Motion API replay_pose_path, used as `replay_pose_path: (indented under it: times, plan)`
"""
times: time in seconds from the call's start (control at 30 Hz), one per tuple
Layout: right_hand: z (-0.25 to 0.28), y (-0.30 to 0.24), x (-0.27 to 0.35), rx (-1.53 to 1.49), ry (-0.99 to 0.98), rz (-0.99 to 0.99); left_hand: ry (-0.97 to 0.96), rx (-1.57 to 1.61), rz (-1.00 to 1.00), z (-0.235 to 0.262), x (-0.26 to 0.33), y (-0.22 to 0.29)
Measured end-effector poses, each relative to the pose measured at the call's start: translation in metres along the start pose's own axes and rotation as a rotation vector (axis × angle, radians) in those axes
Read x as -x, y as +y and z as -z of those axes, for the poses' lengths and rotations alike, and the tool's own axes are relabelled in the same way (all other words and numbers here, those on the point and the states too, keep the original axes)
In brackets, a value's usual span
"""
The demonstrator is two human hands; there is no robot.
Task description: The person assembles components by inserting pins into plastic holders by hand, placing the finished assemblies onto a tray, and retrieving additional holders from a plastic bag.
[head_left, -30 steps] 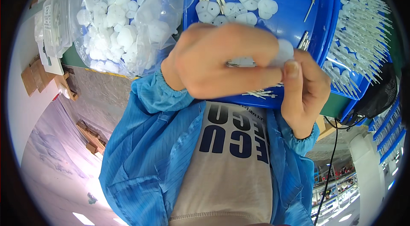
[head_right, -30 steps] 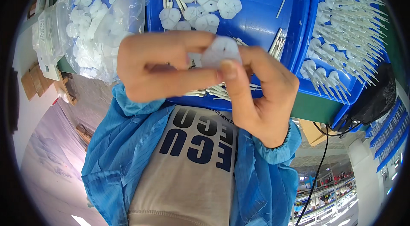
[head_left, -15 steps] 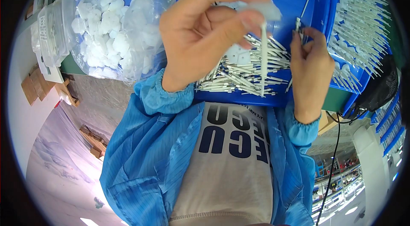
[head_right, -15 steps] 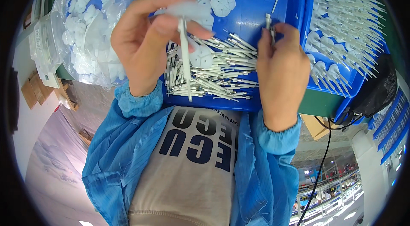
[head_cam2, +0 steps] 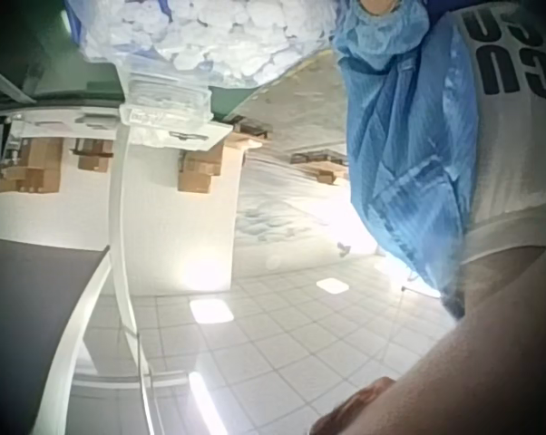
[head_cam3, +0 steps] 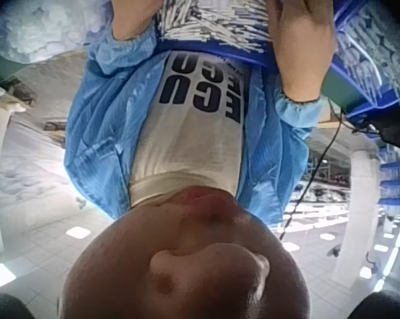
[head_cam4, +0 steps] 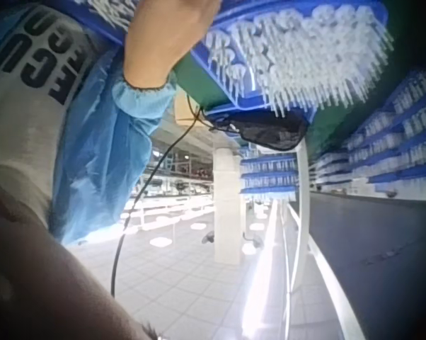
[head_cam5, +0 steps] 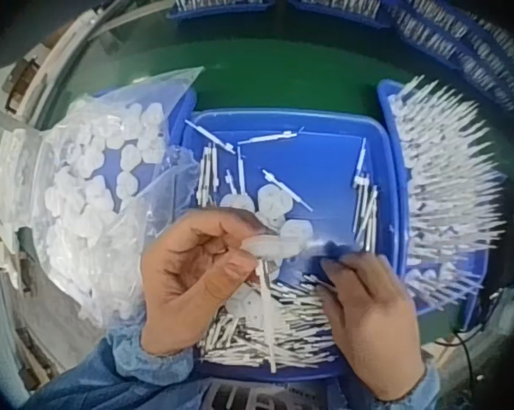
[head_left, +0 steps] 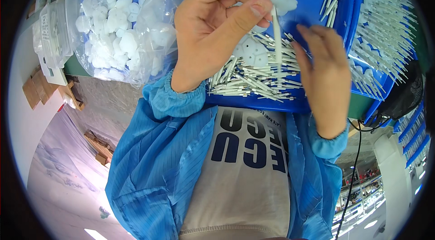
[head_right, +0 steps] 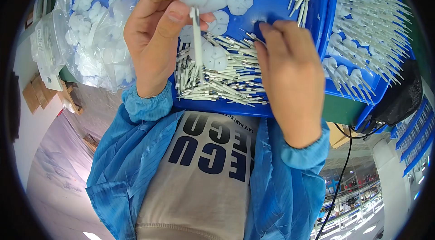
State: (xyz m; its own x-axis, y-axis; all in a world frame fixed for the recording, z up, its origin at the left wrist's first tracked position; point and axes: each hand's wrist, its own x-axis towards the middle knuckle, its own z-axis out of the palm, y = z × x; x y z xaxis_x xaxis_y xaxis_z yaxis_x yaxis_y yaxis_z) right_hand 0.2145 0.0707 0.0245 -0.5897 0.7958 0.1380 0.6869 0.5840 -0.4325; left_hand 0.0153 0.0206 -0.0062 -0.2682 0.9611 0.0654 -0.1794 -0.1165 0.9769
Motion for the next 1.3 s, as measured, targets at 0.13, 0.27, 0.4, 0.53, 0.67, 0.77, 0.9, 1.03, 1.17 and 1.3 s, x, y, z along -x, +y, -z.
replay_pose_path:
  times: [0.13, 0.27, 0.4, 0.53, 0.67, 0.77, 0.9, 1.03, 1.17, 1.3]
  plan:
    - [-0.014, 0.009, -0.002, -0.025, 0.010, 0.101, -0.113, 0.046, -0.021, -0.002, -0.002, 0.004]
    - [0.003, -0.018, -0.005, -0.544, -0.015, -0.303, -0.125, 0.052, -0.025, -0.001, -0.002, 0.002]
    - [0.004, -0.034, -0.007, -0.542, -0.058, -0.231, -0.039, 0.037, 0.028, -0.001, -0.001, 0.001]
    - [-0.011, -0.026, -0.007, -0.426, 0.102, -0.089, -0.070, 0.065, 0.038, -0.001, -0.001, 0.003]
    - [-0.009, -0.034, -0.007, -0.271, 0.140, -0.126, -0.013, 0.084, 0.084, -0.006, 0.000, 0.006]
    - [-0.012, -0.034, -0.007, -0.239, 0.168, -0.091, -0.043, 0.085, 0.031, -0.006, 0.000, 0.005]
    - [-0.008, -0.035, -0.007, -0.310, 0.122, -0.122, -0.059, 0.055, 0.029, -0.005, -0.001, 0.003]
    - [0.002, -0.031, -0.008, -0.492, -0.001, -0.256, -0.204, -0.138, -0.109, -0.004, -0.003, 0.005]
    - [0.002, -0.025, -0.010, -0.528, -0.044, -0.145, -0.112, -0.015, -0.050, -0.011, 0.004, 0.009]
    - [0.005, -0.020, -0.010, -0.658, -0.144, -0.098, -0.096, -0.103, -0.020, -0.003, 0.004, 0.009]
